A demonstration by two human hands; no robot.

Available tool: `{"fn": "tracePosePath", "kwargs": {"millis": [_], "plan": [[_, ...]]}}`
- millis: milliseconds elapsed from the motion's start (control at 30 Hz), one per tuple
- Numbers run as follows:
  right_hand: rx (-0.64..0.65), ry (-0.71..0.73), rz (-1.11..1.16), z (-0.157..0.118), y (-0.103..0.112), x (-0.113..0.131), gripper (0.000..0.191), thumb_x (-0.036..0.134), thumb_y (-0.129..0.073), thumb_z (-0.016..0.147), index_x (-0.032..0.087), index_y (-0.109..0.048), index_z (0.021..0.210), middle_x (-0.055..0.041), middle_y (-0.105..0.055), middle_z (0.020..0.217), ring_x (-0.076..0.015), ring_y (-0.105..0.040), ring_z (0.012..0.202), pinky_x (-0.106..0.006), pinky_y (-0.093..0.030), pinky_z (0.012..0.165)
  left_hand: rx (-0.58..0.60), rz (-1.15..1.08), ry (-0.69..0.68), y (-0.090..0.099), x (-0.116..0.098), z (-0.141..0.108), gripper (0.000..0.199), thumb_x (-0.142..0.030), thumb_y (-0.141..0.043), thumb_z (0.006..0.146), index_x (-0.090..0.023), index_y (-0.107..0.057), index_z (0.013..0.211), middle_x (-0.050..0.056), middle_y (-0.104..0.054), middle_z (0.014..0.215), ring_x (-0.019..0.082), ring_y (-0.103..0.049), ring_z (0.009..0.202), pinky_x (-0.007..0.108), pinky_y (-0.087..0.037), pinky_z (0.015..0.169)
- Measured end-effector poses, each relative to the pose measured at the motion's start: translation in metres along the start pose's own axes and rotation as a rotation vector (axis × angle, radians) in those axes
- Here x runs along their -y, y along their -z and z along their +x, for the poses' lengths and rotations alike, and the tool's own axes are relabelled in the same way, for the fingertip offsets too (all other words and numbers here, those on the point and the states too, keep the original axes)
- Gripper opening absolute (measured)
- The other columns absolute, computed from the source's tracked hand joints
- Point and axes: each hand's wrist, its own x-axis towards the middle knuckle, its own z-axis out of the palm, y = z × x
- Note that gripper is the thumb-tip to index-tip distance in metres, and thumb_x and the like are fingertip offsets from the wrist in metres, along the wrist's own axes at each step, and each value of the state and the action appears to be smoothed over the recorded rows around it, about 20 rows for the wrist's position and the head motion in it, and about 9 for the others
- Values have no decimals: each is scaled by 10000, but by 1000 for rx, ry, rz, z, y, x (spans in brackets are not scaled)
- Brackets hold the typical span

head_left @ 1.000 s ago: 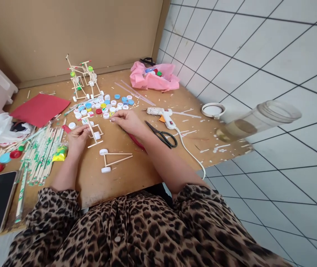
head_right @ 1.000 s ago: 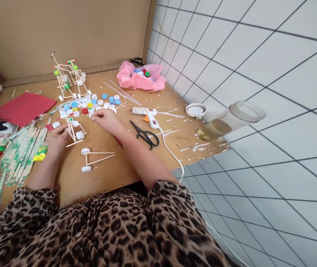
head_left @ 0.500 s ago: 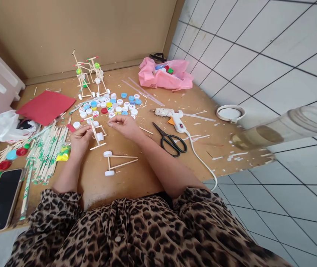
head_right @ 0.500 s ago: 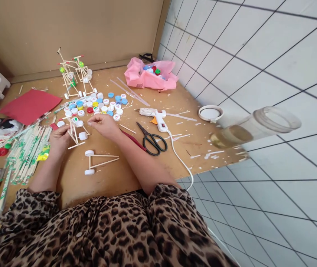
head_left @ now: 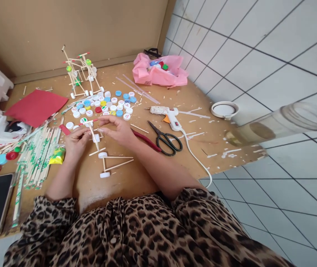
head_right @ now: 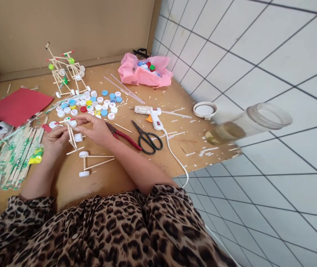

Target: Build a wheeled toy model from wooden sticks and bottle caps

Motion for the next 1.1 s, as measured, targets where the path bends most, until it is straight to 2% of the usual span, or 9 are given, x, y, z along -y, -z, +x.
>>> {"fn": "tracePosePath", "kwargs": {"millis": [133,300,567,733,967,1100], "plan": [[-11,-45,12,3,-1,-9,304,239,-689,792,191,-678,1092,-49,-735,1023,-175,-673,1009,-359,-511,968,-1,-30,-16,-1,3,1,176,-416,-762,660,-243,-785,676,22,-712,670,171,-615,651,304,-505,644],[17,-77,-18,8,-5,-15,162,248,-676,786,174,-709,926,-42,-749,1004,-176,-671,1001,-364,-499,977,13,-33,0,-2,5,1,168,-406,-752,675,-241,-785,679,27,-724,691,178,-629,673,318,-517,673],[91,-148,138,16,-11,-13,258,372,-740,739,177,-730,907,-49,-759,1011,-184,-676,984,-355,-516,939,45,-85,14,-3,5,1,159,-401,-751,673,-249,-790,699,31,-714,704,183,-625,686,329,-515,694],[56,-170,131,19,-14,-14,330,466,-779,689,181,-740,853,-19,-759,907,-172,-676,908,-341,-527,903,48,-90,35,-4,4,1,195,-433,-753,674,-250,-791,729,23,-687,702,180,-603,693,325,-502,687],[91,-167,202,25,-13,-14,286,399,-788,689,175,-745,862,-20,-757,908,-153,-665,893,-319,-517,906,47,-74,2,-2,5,2,152,-389,-736,687,-250,-793,711,26,-711,708,172,-611,675,310,-511,665],[144,-162,198,28,-12,-12,273,425,-794,690,179,-750,800,-21,-757,907,-154,-662,891,-310,-523,887,48,-58,12,-1,7,3,137,-375,-744,683,-249,-792,708,32,-729,724,185,-636,710,325,-527,702]]}}
